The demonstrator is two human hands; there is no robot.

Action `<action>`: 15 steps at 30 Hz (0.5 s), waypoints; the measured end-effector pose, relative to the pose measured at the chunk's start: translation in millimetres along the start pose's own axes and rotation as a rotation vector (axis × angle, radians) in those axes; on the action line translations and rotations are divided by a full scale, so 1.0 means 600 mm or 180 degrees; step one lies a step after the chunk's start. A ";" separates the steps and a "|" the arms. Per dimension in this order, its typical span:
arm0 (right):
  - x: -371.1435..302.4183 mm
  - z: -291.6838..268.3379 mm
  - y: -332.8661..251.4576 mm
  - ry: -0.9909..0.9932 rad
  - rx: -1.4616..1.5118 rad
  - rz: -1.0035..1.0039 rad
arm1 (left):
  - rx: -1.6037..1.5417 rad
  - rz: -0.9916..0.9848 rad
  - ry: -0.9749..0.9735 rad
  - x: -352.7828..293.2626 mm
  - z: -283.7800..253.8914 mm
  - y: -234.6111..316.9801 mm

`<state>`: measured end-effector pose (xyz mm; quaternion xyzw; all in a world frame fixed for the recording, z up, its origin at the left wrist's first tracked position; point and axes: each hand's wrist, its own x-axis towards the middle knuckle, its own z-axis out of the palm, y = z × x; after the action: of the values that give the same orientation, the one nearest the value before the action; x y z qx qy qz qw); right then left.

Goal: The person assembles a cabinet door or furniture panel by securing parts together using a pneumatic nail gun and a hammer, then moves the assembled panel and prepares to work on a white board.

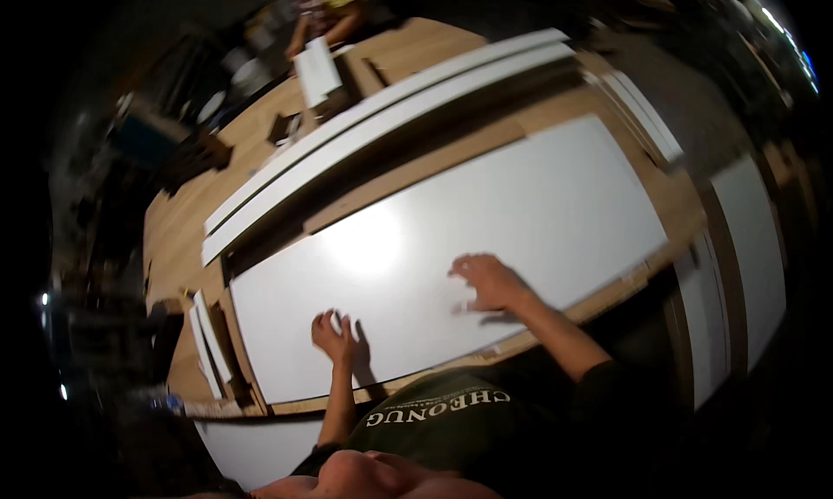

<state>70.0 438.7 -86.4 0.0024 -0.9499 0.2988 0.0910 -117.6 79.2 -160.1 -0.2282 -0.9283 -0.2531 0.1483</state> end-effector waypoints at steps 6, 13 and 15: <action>0.397 -0.106 0.088 0.0614 -0.0626 -0.0550 | 0.0660 -0.0480 -0.0703 0.165 0.086 0.075; 0.570 -0.109 0.165 0.0191 -0.1047 -0.0461 | 0.0424 -0.0905 -0.0936 0.164 0.054 0.103; 0.573 -0.110 0.154 0.0011 -0.1005 -0.0692 | 0.0417 -0.0857 -0.0977 0.163 0.057 0.093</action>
<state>-262.1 569.5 -25.6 0.0901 -0.9790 0.1345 0.1236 -178.5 174.3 -128.2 -0.1279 -0.9766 -0.1721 -0.0154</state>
